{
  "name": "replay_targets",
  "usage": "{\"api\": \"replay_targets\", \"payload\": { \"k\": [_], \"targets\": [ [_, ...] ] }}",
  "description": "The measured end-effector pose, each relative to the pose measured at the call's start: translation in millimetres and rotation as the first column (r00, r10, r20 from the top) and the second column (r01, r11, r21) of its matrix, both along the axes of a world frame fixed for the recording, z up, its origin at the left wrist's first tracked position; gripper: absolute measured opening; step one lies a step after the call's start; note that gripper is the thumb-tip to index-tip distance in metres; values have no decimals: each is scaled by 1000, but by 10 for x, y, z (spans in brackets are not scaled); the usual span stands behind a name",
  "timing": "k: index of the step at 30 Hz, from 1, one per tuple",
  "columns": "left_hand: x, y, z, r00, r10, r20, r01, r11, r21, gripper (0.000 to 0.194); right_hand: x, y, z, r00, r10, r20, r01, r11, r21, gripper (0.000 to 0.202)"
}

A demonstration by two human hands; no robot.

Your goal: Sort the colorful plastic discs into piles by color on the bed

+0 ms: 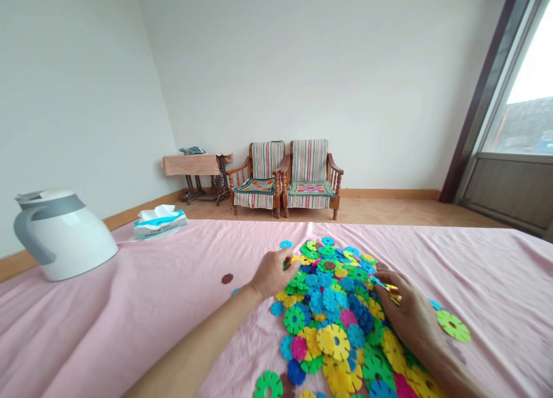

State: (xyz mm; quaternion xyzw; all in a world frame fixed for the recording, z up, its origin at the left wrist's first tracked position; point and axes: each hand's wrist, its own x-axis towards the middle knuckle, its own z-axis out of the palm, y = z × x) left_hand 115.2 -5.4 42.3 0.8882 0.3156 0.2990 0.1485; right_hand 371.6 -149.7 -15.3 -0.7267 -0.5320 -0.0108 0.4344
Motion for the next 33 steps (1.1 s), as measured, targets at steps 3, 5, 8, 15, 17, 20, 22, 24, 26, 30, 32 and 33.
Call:
{"api": "replay_targets", "payload": {
  "k": [3, 5, 8, 15, 17, 20, 22, 24, 26, 30, 32, 33],
  "targets": [
    [290, -128, 88, 989, -136, 59, 138, 990, -33, 35, -10, -11, 43, 1000, -11, 7, 11, 1000, -6, 33],
    [332, -193, 97, 979, -186, 85, 190, 981, -48, 38, 5, -26, 95, 998, -31, 47, 34, 998, -51, 37],
    [156, -284, 40, 982, -162, 97, 170, 983, -76, 43, 83, -71, 165, 990, -55, 131, 80, 978, -192, 53],
    [-574, -605, -200, 983, -120, -137, 103, 987, -123, 77, 143, -171, 152, 968, 129, 216, -32, 914, -405, 81],
    [-665, -655, -274, 976, -113, -188, 91, 989, -119, 86, 13, -144, 158, 958, 161, 237, -53, 911, -409, 82],
    [-697, -660, -365, 977, -111, -181, 93, 990, -103, 89, -252, -43, 197, 955, 214, 206, -123, 917, -380, 82],
    [-692, -640, -401, 983, -107, -149, 93, 991, -100, 89, -436, 57, 234, 954, 256, 157, -188, 917, -351, 79],
    [-689, -624, -423, 989, -100, -105, 90, 991, -100, 93, -617, 168, 277, 951, 281, 128, -227, 918, -324, 76],
    [-692, -618, -438, 995, -85, -56, 80, 993, -89, 98, -799, 270, 330, 943, 312, 114, -263, 911, -317, 74],
    [-707, -620, -465, 999, -46, -14, 46, 998, -46, 107, -1134, 337, 472, 886, 454, 93, -389, 838, -382, 69],
    [-712, -624, -470, 999, -41, -35, 39, 999, -38, 110, -1235, 279, 549, 838, 540, 81, -467, 786, -405, 67],
    [-714, -626, -469, 998, -44, -52, 42, 998, -36, 110, -1256, 233, 581, 809, 584, 71, -510, 757, -409, 64]
  ]
}}
